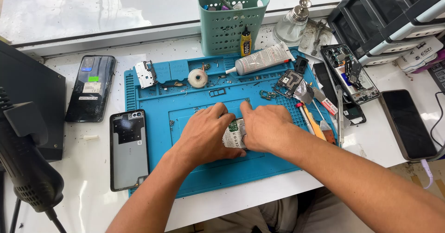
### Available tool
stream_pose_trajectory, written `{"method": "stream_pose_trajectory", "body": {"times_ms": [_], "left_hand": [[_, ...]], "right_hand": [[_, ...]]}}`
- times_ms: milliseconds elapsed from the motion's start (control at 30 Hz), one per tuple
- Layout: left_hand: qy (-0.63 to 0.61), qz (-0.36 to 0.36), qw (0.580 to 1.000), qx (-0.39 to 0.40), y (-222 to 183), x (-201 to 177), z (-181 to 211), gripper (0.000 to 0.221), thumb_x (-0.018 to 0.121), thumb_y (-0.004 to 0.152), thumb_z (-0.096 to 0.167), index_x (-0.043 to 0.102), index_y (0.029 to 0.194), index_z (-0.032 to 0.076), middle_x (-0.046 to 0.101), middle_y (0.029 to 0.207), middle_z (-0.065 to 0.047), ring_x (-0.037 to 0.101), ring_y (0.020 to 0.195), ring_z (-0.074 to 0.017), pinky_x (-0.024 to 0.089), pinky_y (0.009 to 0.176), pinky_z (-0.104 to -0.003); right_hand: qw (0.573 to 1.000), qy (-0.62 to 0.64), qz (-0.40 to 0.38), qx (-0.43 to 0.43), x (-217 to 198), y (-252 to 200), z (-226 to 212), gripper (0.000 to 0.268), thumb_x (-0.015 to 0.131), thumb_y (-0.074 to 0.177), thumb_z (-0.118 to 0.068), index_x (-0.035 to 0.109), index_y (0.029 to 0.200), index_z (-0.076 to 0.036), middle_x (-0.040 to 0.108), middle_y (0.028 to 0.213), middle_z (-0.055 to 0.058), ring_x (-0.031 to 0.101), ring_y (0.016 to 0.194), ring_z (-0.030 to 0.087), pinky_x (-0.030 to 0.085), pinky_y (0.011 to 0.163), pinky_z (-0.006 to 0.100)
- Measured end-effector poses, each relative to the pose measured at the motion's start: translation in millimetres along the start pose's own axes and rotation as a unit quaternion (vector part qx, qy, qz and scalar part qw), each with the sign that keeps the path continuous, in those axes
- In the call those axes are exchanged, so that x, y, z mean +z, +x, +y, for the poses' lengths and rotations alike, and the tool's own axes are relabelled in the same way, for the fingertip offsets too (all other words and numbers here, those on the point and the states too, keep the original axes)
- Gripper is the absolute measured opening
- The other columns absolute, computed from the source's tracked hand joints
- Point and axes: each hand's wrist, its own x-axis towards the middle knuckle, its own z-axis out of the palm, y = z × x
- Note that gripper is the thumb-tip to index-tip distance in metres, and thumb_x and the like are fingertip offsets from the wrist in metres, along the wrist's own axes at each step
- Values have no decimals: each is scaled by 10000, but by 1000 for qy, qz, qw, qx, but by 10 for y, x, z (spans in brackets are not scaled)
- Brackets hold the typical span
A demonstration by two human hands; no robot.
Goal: Repairing a smartphone by connecting internal ribbon cables, positioning the battery, and cleaning the frame with a brush.
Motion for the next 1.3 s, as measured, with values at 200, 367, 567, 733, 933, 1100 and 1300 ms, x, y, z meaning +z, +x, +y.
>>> {"method": "stream_pose_trajectory", "body": {"times_ms": [200,367,567,733,933,1100,1300], "left_hand": [[0,6,1000,5,-5,15,-6,790,896,671,630,701,1220,96,572,1074,-64,660,913,-242,518,784,-374],[3,4,1000,4,-3,15,7,808,880,676,657,697,1231,98,576,1083,-64,661,913,-235,520,786,-370],[3,8,1000,9,0,35,-5,798,875,691,655,691,1231,98,560,1086,-62,652,897,-236,520,774,-377],[6,5,1000,9,-5,19,3,790,887,695,634,690,1237,96,565,1092,-68,657,900,-238,522,776,-379],[7,4,1000,13,0,17,-5,800,873,697,662,688,1238,102,561,1088,-65,657,897,-240,527,783,-381],[8,4,1000,11,0,29,-3,795,881,688,654,689,1232,106,562,1088,-62,656,896,-240,527,787,-382],[15,-5,1000,7,9,40,-8,801,875,690,665,688,1237,110,561,1097,-57,657,907,-227,521,793,-363]], "right_hand": [[996,76,-41,13,-120,-15,76,536,696,864,-262,502,1293,-5,748,821,248,764,706,380,596,659,582],[985,148,-85,26,-197,-76,206,535,662,851,-266,480,1295,-27,741,804,225,722,559,277,598,670,509],[986,149,-73,28,-184,-121,142,545,651,858,-274,465,1321,-53,749,997,282,777,842,408,580,796,612],[988,142,-60,32,-166,-167,110,547,637,871,-281,449,1334,-56,742,1038,287,761,926,450,563,849,627],[992,118,-41,31,-146,-107,85,507,648,879,-292,486,1289,-40,752,906,246,759,907,433,562,858,625],[996,82,-15,15,-100,-95,51,459,634,900,-305,504,1245,-31,739,842,246,763,859,424,578,808,614],[998,58,-21,3,-141,-72,19,426,588,884,-216,493,1233,9,721,764,220,763,822,408,592,780,597]]}}
